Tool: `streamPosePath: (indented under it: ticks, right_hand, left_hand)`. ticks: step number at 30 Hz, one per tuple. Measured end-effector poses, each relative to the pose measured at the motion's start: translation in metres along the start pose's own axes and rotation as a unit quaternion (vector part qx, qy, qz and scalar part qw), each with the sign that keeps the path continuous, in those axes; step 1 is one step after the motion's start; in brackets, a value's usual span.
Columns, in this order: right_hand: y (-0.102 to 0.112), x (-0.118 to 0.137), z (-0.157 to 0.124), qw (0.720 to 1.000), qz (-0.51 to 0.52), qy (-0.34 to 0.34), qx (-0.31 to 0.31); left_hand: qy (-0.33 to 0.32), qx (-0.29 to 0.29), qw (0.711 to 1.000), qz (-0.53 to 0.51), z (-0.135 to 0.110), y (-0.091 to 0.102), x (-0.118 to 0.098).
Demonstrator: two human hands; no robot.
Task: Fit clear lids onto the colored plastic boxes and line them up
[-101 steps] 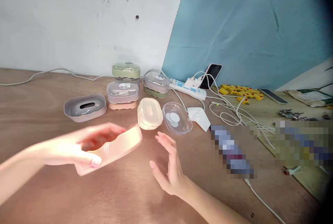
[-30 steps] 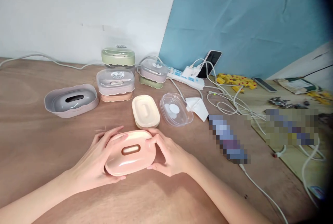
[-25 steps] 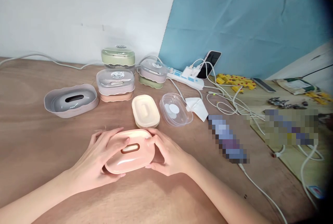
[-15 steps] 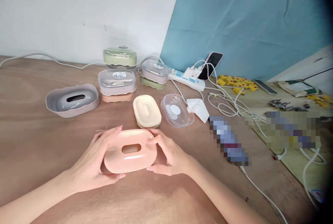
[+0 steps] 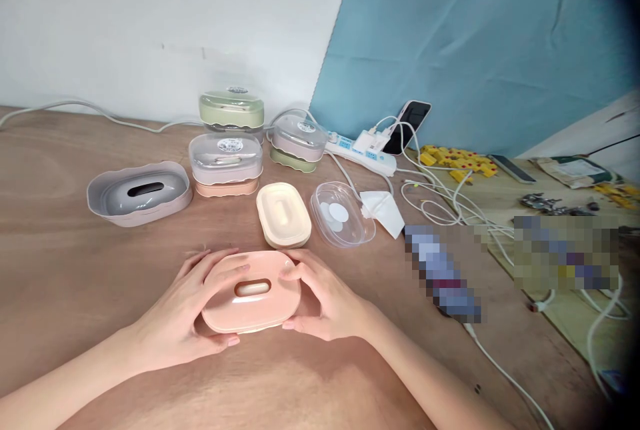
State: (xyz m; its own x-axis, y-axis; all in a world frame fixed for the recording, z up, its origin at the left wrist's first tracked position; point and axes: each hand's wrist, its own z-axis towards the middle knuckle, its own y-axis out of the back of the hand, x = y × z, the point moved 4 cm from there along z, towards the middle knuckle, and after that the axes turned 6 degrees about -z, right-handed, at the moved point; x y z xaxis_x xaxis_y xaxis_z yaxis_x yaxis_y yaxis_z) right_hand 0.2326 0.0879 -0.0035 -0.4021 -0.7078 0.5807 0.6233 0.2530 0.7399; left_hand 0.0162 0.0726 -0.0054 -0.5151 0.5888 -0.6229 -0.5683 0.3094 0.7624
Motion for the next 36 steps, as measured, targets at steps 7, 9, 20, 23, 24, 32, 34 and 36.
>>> streamPosePath:
  ticks: [7,9,20,23,24,32,34,36]
  right_hand:
    - [-0.0001,-0.0005,-0.0010,1.000,-0.008,0.014,-0.006]
    - [-0.0004,-0.0004,-0.0018,1.000,-0.021,0.012,0.000]
    - [-0.0032,0.0020,-0.0046,0.996,-0.075,0.038,0.002]
    - [-0.0060,0.0021,-0.0051,0.994,-0.103,0.030,0.006]
    - [-0.0065,0.0022,-0.0050,0.994,-0.110,0.024,0.008]
    - [-0.0032,0.0070,-0.0027,0.991,-0.129,0.041,0.005]
    - [-0.0033,0.0068,-0.0028,0.990,-0.133,0.044,0.005]
    - [-0.0037,0.0067,-0.0032,0.989,-0.137,0.054,0.002]
  left_hand:
    - [-0.029,0.018,0.999,0.005,0.0004,-0.0004,-0.0012]
    - [-0.031,0.020,0.999,0.003,0.0012,0.0004,-0.0023]
    - [-0.039,-0.013,0.999,-0.005,-0.0032,0.0019,-0.0079]
    - [-0.034,-0.015,0.999,0.005,-0.0038,0.0016,-0.0091]
    - [-0.031,-0.011,0.999,0.007,-0.0038,0.0015,-0.0091]
    - [-0.012,0.017,0.999,0.030,-0.0031,0.0015,-0.0078]
    - [-0.011,0.015,0.999,0.037,-0.0030,0.0011,-0.0079]
    - [-0.024,0.012,0.999,0.045,-0.0029,0.0008,-0.0092]
